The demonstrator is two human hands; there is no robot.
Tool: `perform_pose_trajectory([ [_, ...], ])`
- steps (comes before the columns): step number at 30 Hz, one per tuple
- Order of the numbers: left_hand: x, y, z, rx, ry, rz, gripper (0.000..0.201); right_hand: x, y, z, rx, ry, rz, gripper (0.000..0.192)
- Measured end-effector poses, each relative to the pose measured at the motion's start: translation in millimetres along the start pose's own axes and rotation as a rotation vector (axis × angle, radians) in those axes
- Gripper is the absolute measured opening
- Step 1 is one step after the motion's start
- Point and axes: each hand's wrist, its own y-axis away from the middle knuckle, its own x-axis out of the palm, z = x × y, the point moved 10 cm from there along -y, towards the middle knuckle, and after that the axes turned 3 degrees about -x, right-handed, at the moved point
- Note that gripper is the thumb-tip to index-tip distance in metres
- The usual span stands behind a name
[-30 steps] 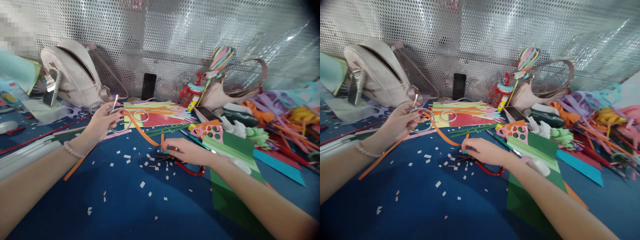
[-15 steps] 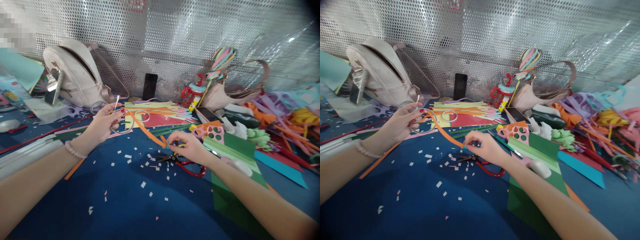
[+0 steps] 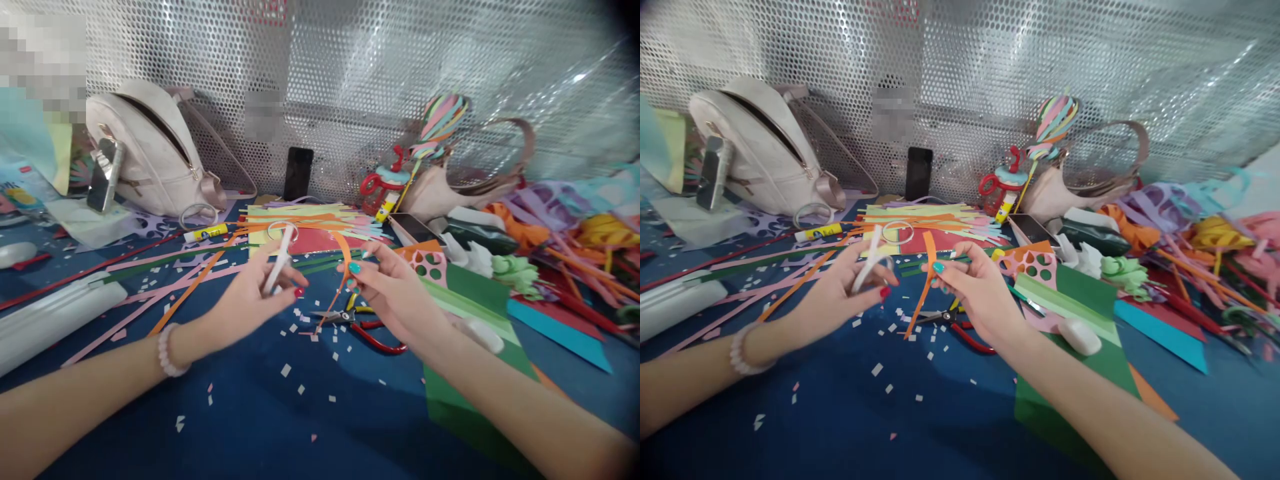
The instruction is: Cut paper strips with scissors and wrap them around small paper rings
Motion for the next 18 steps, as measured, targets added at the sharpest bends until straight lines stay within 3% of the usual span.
perform_pose_trajectory([
  [2,18.3,6.9,8.7,-0.057,-0.007,0.076,0.058,4.0,4.3,-2.4,0.017,-0.033,0.001,0.036],
  [5,29.8,13.1,14.8,-0.087,-0.091,0.122,0.057,7.0,8.6,-2.8,0.012,-0.058,-0.004,0.035],
  [11,28.5,15.6,10.3,-0.058,-0.274,0.088,0.053,8.4,11.8,-6.4,0.037,-0.125,-0.006,0.036],
  [18,30.9,17.5,18.9,-0.097,-0.246,0.083,0.049,10.9,14.5,-5.1,0.009,-0.114,0.01,0.028],
])
